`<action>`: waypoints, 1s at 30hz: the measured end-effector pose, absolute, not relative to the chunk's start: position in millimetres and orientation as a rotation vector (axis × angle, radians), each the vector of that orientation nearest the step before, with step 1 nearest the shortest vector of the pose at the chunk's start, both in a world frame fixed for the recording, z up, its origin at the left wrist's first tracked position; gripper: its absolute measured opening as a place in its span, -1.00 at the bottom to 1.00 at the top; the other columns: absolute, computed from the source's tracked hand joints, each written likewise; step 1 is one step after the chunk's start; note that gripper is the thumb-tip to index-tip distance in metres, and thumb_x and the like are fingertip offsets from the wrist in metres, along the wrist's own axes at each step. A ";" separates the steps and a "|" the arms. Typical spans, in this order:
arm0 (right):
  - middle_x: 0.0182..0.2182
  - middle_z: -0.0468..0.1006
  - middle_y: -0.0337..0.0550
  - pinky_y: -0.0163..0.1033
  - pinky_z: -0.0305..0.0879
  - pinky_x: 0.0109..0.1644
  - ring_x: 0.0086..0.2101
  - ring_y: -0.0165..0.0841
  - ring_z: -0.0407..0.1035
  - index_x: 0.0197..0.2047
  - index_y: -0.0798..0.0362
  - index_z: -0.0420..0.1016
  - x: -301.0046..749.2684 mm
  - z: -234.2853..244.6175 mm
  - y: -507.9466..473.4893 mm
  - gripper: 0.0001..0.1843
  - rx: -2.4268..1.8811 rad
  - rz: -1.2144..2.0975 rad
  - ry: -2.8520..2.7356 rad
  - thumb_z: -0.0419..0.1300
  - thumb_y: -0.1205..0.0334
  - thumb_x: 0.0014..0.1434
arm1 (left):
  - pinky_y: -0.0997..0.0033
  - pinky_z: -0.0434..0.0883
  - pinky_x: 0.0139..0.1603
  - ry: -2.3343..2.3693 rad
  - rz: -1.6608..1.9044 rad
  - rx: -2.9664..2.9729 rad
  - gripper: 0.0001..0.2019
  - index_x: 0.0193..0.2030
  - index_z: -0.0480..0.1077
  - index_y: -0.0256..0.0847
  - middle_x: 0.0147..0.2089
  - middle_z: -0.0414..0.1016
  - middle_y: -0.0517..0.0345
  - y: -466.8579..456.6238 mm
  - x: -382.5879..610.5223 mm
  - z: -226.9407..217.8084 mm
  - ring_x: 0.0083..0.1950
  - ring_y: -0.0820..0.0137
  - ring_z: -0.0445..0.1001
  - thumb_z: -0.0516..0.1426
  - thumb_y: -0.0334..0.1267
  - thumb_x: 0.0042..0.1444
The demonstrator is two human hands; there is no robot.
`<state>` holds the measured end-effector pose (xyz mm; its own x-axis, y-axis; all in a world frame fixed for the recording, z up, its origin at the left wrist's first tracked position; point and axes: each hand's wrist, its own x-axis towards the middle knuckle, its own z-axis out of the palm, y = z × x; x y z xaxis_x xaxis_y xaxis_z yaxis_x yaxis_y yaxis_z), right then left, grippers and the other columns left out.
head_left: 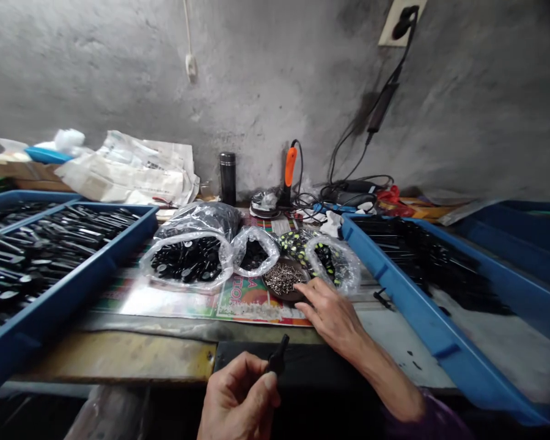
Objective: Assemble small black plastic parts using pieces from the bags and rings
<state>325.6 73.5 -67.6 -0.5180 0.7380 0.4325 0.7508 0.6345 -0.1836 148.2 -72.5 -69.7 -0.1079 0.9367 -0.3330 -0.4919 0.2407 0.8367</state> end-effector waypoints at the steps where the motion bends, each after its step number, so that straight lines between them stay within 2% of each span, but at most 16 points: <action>1: -0.18 0.51 -0.04 -0.13 0.42 -0.12 -0.17 -0.15 0.46 0.04 0.08 0.53 322.5 -68.2 75.2 -0.69 -1.175 -0.067 -2.398 0.21 0.40 0.22 | 0.68 -0.09 -0.73 1.102 1.314 0.530 -0.50 -0.52 0.41 -0.28 -0.64 0.40 0.25 -72.2 147.4 -69.3 -0.73 0.69 0.13 0.46 0.10 -0.27; 6: -0.20 0.47 -0.03 -0.15 0.38 -0.21 -0.19 -0.13 0.42 -0.15 0.08 0.57 314.5 -71.6 77.6 -0.84 -1.195 -0.173 -2.445 0.25 0.43 0.21 | 0.71 -0.06 -0.71 1.111 1.303 0.496 -0.45 -0.49 0.40 -0.29 -0.65 0.41 0.25 -69.8 145.0 -68.1 -0.73 0.71 0.13 0.47 0.14 -0.32; 9: -0.22 0.46 -0.03 -0.17 0.33 -0.24 -0.20 -0.13 0.41 -0.20 0.07 0.56 314.4 -73.6 77.1 -0.86 -1.180 -0.184 -2.452 0.22 0.45 0.22 | 0.71 -0.02 -0.72 1.090 1.310 0.498 -0.46 -0.48 0.39 -0.29 -0.65 0.42 0.26 -68.8 145.1 -67.9 -0.75 0.72 0.13 0.46 0.13 -0.30; 14: -0.24 0.48 -0.06 -0.17 0.32 -0.17 -0.21 -0.19 0.41 -0.25 0.08 0.55 316.3 -76.2 83.0 -0.86 -1.122 -0.076 -2.426 0.18 0.45 0.24 | 0.70 0.02 -0.74 1.081 1.313 0.492 -0.47 -0.47 0.37 -0.28 -0.63 0.43 0.26 -69.6 145.7 -66.5 -0.75 0.72 0.12 0.46 0.12 -0.27; 19: -0.34 0.50 -0.12 -0.20 0.30 -0.19 -0.29 -0.25 0.42 -0.37 0.08 0.48 315.8 -70.7 83.2 -0.84 -1.075 0.101 -2.339 0.12 0.42 0.22 | 0.71 -0.01 -0.75 1.083 1.305 0.504 -0.49 -0.43 0.38 -0.28 -0.60 0.44 0.25 -72.0 145.2 -65.6 -0.74 0.72 0.11 0.44 0.10 -0.21; 22: -0.38 0.51 -0.17 -0.27 0.31 -0.26 -0.36 -0.33 0.42 -0.37 0.06 0.45 315.0 -61.7 64.7 -0.81 -1.035 0.211 -2.275 0.08 0.35 0.27 | 0.70 0.00 -0.76 1.067 1.293 0.509 -0.50 -0.43 0.36 -0.26 -0.60 0.44 0.25 -72.4 144.5 -67.5 -0.74 0.70 0.12 0.44 0.10 -0.20; 27: -0.47 0.51 -0.27 -0.37 0.32 -0.36 -0.45 -0.40 0.42 -0.33 0.03 0.47 312.5 -52.3 13.5 -0.86 -1.005 0.701 -2.042 0.16 0.25 0.29 | 0.69 0.00 -0.76 1.054 1.296 0.526 -0.51 -0.41 0.35 -0.25 -0.59 0.45 0.25 -71.9 145.5 -71.7 -0.75 0.69 0.11 0.43 0.09 -0.17; 30: -0.48 0.49 -0.30 -0.40 0.32 -0.39 -0.48 -0.44 0.41 -0.33 0.02 0.48 307.0 -53.1 -11.5 -0.88 -0.941 0.890 -1.921 0.20 0.28 0.27 | 0.69 0.02 -0.75 1.059 1.293 0.534 -0.52 -0.40 0.36 -0.26 -0.59 0.45 0.25 -73.4 147.9 -71.8 -0.74 0.69 0.12 0.42 0.08 -0.14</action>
<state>307.0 -11.5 -53.1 -0.4021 0.8473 0.3470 0.2830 0.4755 -0.8330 147.9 -73.4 -71.8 -0.0732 0.9419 -0.3279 -0.5072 0.2480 0.8254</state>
